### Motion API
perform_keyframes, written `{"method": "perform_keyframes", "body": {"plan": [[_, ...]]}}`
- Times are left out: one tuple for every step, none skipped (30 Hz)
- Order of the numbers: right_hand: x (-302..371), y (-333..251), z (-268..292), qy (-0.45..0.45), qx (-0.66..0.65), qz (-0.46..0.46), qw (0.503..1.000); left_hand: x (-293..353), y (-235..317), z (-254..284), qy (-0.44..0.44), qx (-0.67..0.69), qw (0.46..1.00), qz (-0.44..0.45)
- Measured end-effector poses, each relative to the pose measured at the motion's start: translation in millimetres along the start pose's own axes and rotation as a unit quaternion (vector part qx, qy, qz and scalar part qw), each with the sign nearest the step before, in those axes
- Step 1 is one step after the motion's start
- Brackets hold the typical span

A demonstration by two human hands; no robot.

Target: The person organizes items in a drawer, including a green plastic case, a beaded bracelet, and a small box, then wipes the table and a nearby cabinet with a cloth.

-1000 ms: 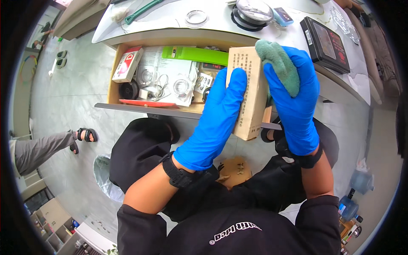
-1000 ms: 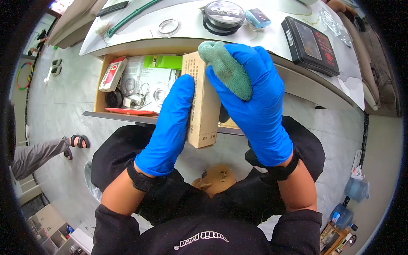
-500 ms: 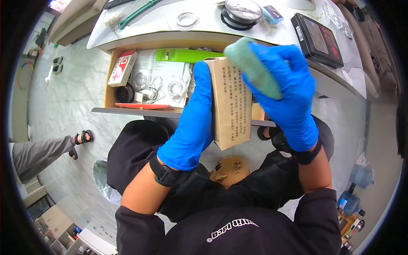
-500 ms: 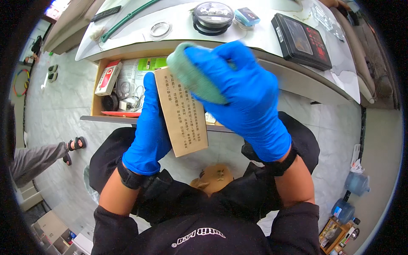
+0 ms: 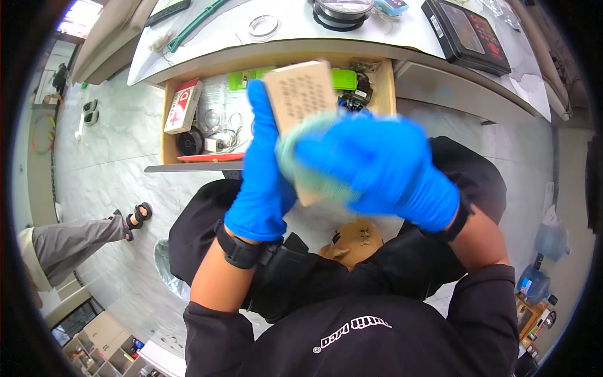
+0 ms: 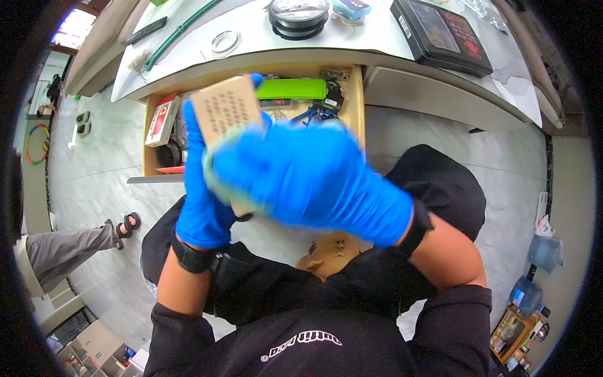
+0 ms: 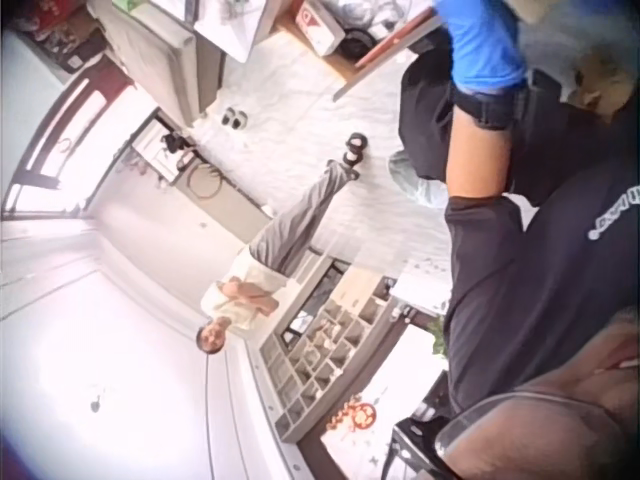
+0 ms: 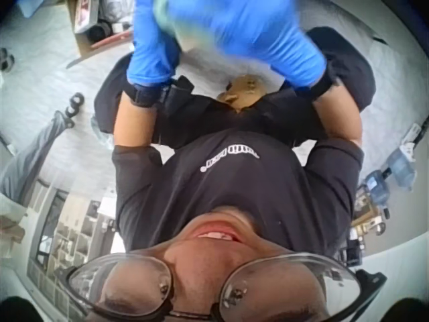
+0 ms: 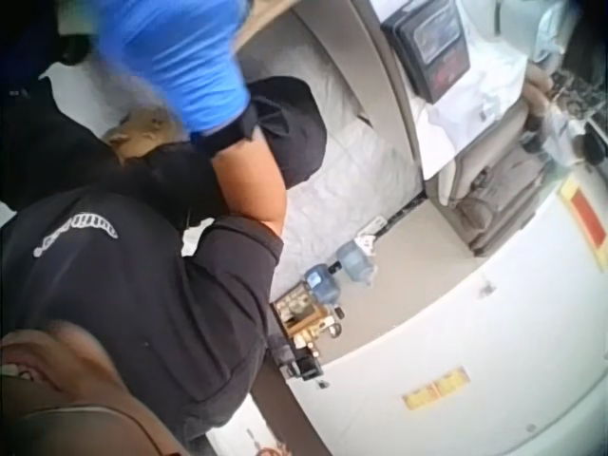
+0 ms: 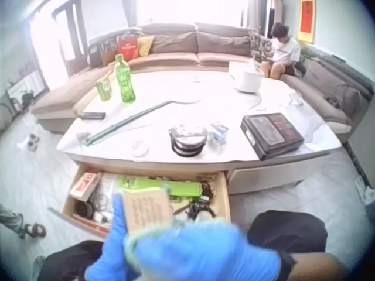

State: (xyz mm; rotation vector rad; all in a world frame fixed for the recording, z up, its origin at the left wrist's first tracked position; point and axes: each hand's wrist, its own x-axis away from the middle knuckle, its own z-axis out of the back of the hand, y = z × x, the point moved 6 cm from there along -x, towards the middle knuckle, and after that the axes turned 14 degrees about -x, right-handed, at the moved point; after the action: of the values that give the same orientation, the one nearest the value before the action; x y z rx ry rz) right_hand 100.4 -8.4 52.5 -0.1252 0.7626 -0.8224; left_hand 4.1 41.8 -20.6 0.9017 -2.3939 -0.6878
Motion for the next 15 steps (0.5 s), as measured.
{"method": "perform_keyframes", "body": {"plan": [[1.0, -2.5, -3.7, -0.018, -0.020, 0.004, 1.000, -2.7, 7.7, 6.9, -0.021, 0.009, 1.000, -0.016], [2.2, -3.9, -7.3, -0.035, -0.040, 0.008, 0.999, -4.4, 12.4, 8.8, -0.043, 0.019, 0.998, -0.032], [1.4, 0.1, -4.8, -0.022, -0.036, -0.001, 0.999, -4.7, 13.5, 8.5, -0.048, 0.004, 0.998, -0.038], [0.6, 4.2, -4.3, -0.009, -0.038, -0.009, 0.999, -5.2, 14.1, 5.9, 0.015, -0.051, 0.998, -0.036], [-1.8, 14.5, 3.9, 0.033, -0.014, -0.029, 0.999, -2.0, 11.2, -3.9, 0.077, -0.105, 0.991, -0.035], [-3.1, 26.1, 11.3, 0.076, 0.011, -0.050, 0.996, 2.5, 9.2, -6.7, 0.137, -0.159, 0.977, -0.033], [-3.5, 41.4, 16.5, 0.111, -0.006, -0.076, 0.991, 3.1, 10.0, -2.0, 0.125, -0.225, 0.965, -0.049], [-2.9, 57.4, 20.9, 0.146, -0.020, -0.103, 0.984, 2.8, 9.6, 4.2, 0.115, -0.289, 0.948, -0.066], [-1.2, 72.2, 26.6, 0.199, -0.104, -0.125, 0.966, -0.1, 11.9, 9.5, 0.127, -0.377, 0.914, -0.082], [-0.4, 85.9, 32.9, 0.251, -0.187, -0.144, 0.939, -3.1, 16.4, 8.9, 0.138, -0.463, 0.870, -0.099], [2.4, 95.2, 38.0, 0.301, -0.268, -0.162, 0.901, -6.1, 19.0, 4.5, 0.152, -0.498, 0.847, -0.109], [2.6, 95.8, 37.8, 0.282, -0.296, -0.190, 0.893, -6.1, 19.5, 2.6, 0.153, -0.514, 0.835, -0.124], [4.3, 93.2, 37.2, 0.262, -0.324, -0.218, 0.883, -5.1, 17.3, 3.2, 0.155, -0.529, 0.823, -0.139], [5.8, 90.8, 36.0, 0.241, -0.352, -0.246, 0.871, -4.2, 17.0, 1.0, 0.157, -0.544, 0.810, -0.154], [1.2, 83.7, 33.4, 0.181, -0.316, -0.235, 0.901, -3.9, 17.7, -1.5, 0.161, -0.564, 0.797, -0.142]]}}
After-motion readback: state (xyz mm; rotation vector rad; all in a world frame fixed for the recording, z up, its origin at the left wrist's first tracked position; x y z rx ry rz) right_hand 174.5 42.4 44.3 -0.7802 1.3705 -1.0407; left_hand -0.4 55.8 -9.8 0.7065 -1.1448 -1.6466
